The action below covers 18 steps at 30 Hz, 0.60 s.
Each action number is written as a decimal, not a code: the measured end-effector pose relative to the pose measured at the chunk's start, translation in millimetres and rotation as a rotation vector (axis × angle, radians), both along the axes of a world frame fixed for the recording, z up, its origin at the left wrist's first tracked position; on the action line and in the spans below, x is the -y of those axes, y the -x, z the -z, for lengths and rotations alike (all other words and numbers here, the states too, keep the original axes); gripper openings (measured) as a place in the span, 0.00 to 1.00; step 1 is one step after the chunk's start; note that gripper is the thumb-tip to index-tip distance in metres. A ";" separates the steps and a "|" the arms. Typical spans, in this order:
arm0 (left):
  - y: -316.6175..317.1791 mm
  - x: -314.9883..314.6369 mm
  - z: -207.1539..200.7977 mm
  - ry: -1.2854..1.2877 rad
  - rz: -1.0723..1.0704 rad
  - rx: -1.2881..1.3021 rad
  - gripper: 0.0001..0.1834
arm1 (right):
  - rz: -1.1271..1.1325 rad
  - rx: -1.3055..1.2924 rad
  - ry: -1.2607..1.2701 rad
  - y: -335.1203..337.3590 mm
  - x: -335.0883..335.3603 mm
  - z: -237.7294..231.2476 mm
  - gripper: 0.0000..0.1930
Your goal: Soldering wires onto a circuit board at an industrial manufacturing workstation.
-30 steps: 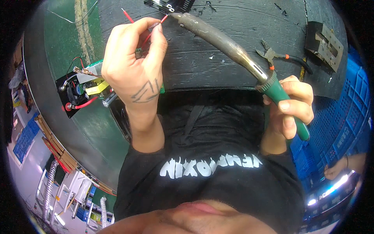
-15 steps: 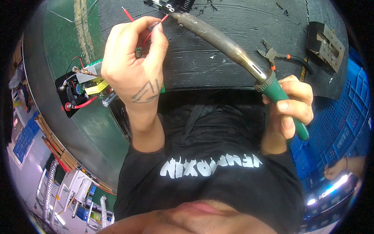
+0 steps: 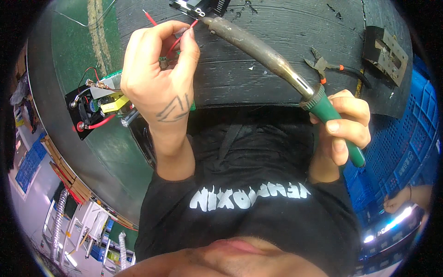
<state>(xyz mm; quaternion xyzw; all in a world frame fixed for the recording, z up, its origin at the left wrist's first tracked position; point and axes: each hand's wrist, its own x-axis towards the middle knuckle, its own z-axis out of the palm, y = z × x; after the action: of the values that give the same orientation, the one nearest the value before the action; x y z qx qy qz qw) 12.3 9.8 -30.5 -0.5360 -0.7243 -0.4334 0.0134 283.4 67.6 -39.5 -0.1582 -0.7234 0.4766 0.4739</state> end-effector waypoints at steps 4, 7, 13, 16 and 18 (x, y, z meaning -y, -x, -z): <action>0.1 -0.7 0.6 -0.010 0.006 -0.013 0.07 | 0.008 -0.002 0.008 -0.5 0.5 0.7 0.13; 0.2 -1.2 1.4 -0.016 0.009 -0.018 0.07 | 0.011 -0.007 0.010 0.0 0.7 0.7 0.14; 0.5 -1.6 1.3 -0.009 -0.006 -0.041 0.07 | 0.002 -0.002 0.008 -0.2 -0.9 1.1 0.13; 0.5 -0.9 0.8 -0.001 -0.010 -0.034 0.08 | -0.003 -0.001 0.007 0.0 -1.2 1.3 0.13; 0.9 -1.4 -0.1 0.006 -0.012 -0.023 0.08 | -0.002 -0.002 0.006 0.9 -1.9 0.5 0.13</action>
<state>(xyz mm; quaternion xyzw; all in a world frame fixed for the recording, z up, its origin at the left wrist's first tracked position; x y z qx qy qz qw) 11.4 11.2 -30.4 -0.5364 -0.7288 -0.4250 0.0227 282.5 69.5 -40.0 -0.1585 -0.7217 0.4794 0.4735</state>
